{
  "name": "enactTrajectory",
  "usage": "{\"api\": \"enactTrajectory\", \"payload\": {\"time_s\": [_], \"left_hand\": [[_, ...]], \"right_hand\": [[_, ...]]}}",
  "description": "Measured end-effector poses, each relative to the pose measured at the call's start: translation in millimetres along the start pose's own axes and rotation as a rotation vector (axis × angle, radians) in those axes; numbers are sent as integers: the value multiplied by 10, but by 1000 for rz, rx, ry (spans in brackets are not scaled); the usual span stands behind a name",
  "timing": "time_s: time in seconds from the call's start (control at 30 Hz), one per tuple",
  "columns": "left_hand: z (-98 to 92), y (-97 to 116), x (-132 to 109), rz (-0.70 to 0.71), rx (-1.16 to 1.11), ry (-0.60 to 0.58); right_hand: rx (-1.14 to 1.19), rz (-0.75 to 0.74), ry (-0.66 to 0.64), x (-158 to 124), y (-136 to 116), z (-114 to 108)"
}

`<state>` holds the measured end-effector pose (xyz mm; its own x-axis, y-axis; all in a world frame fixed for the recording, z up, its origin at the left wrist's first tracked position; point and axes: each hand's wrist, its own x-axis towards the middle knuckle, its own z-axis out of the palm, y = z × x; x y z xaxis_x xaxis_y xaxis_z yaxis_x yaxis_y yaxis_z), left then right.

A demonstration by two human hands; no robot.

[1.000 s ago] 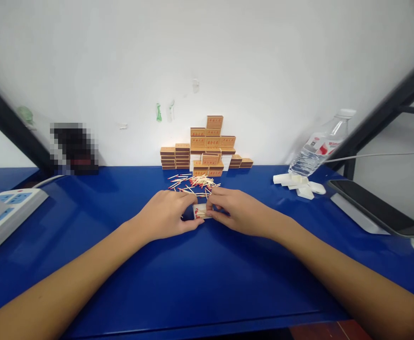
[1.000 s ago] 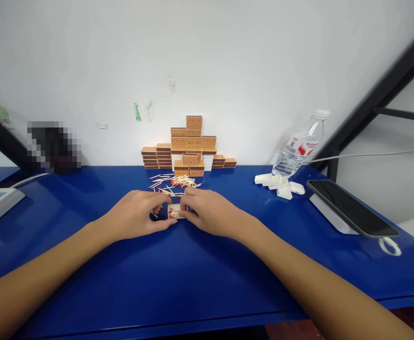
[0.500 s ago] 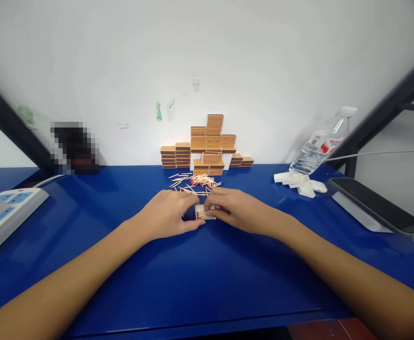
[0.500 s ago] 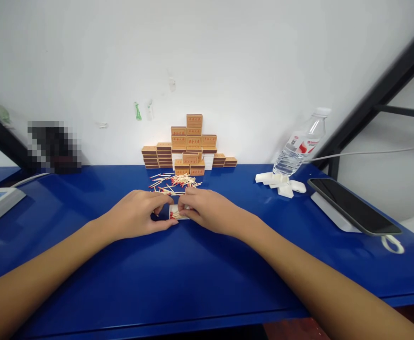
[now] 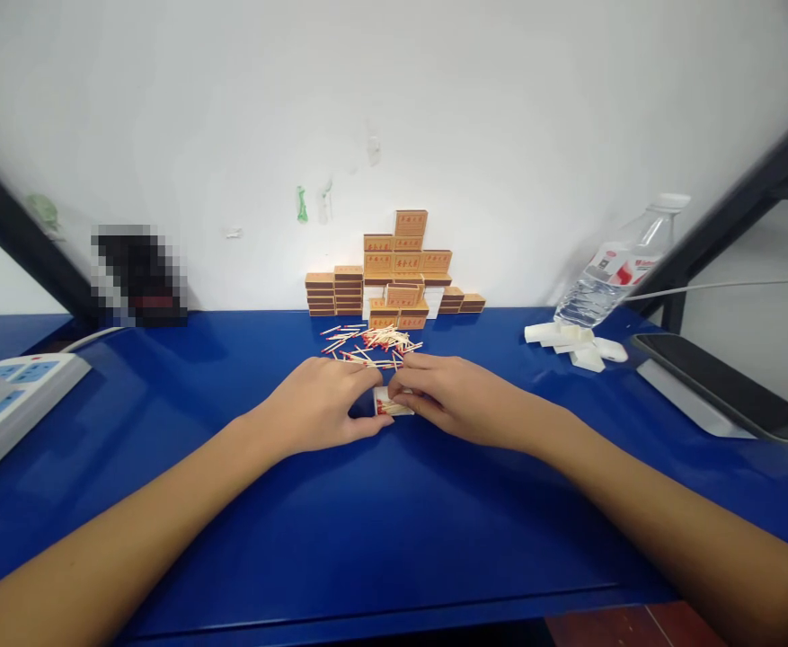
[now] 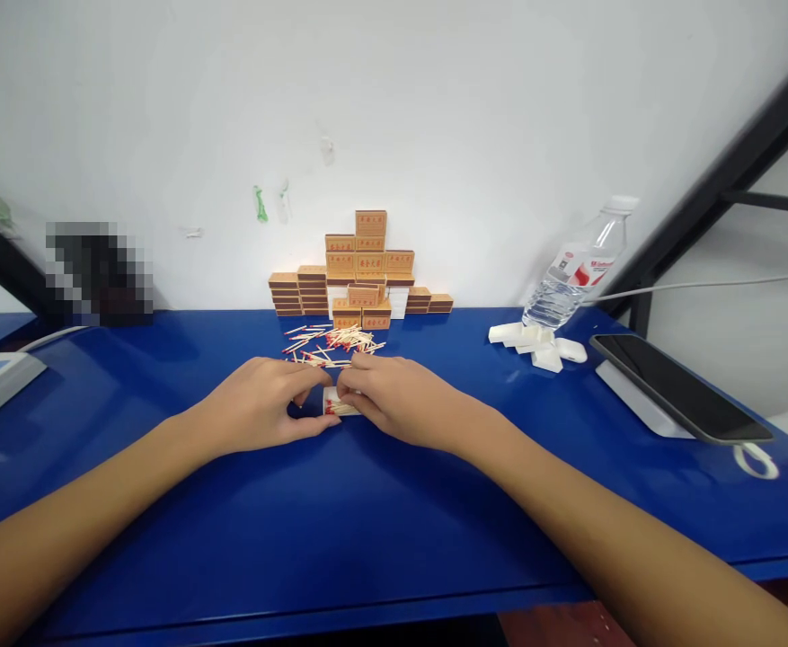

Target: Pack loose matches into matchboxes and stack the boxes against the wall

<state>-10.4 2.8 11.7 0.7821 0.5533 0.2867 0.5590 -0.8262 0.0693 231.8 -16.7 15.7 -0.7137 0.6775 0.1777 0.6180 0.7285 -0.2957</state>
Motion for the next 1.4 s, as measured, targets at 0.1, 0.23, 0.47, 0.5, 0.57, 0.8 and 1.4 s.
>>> {"api": "enactTrajectory", "payload": {"time_s": [0.1,0.23,0.47,0.5,0.57,0.8,1.4], "left_hand": [[-10,8,3,-31,-4,-19],[1,12,1,-17,-2,-22],[16,20,8,-64,-15,-72],[12,28,10,-72,-23,-83],[7,51,14,-80,-45,-101],[39,92,4,-64,-87,-119],[11,-37,23,-142,-47,-95]], "right_hand": [[-18,18,-21,14,-23,6],[-24,36,4,18,-8,10],[22,25,69,27,48,13],[22,56,115,40,71,22],[24,186,224,80,130,55],[24,555,273,275,249,205],[152,102,98,65,240,-55]]}}
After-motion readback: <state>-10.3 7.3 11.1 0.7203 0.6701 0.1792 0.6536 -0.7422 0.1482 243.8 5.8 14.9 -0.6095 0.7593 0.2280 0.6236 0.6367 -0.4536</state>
